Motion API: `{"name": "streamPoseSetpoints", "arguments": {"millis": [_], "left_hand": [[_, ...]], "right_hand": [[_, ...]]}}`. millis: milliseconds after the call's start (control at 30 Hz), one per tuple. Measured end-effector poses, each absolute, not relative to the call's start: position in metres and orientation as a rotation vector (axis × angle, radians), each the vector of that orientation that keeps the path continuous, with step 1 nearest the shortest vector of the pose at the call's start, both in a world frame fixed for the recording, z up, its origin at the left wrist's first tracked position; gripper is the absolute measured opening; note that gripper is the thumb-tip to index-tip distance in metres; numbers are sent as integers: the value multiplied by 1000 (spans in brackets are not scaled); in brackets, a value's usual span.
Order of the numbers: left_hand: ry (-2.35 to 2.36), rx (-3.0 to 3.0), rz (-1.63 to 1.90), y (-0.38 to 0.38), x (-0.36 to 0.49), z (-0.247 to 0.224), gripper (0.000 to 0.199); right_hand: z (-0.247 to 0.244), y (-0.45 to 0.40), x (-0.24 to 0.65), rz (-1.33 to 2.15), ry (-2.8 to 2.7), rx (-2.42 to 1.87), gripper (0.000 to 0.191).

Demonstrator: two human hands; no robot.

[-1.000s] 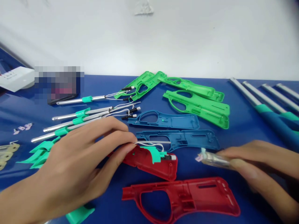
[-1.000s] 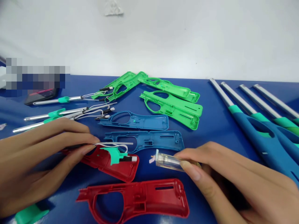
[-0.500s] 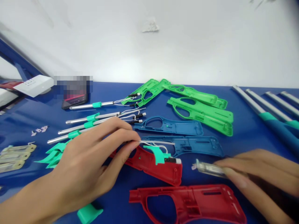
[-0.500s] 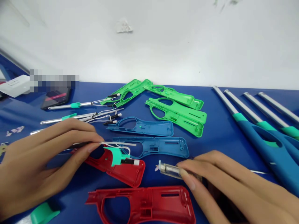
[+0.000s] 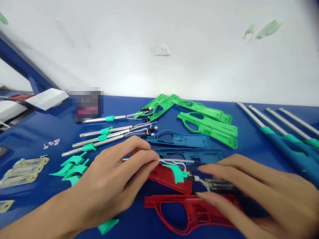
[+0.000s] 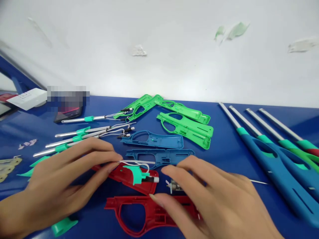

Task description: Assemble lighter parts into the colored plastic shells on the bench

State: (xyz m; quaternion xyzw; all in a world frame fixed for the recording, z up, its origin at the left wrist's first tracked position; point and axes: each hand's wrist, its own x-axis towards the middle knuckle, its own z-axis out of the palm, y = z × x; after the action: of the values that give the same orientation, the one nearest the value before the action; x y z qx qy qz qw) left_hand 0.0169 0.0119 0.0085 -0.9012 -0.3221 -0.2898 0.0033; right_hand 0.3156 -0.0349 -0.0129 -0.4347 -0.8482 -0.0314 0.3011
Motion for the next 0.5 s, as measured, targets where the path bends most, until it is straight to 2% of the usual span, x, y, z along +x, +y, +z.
{"name": "streamPoseSetpoints", "arguments": {"millis": [67,200,367,500], "left_hand": [[-988,-2822,-926,11,16,8,14],[-985,-2811,-945,12,16,6,14],[-1013,-2868,-887,11,17,5,20],[-986,-2891,-854,11,18,4,11]], "right_hand": [[-10,-30,308,-164,-2320,-1068,14],[-9,-22,304,-213,-2413,-956,30],[-13,-17,300,-136,-2284,-954,21],[-17,-15,299,-23,-2280,-950,19]]}}
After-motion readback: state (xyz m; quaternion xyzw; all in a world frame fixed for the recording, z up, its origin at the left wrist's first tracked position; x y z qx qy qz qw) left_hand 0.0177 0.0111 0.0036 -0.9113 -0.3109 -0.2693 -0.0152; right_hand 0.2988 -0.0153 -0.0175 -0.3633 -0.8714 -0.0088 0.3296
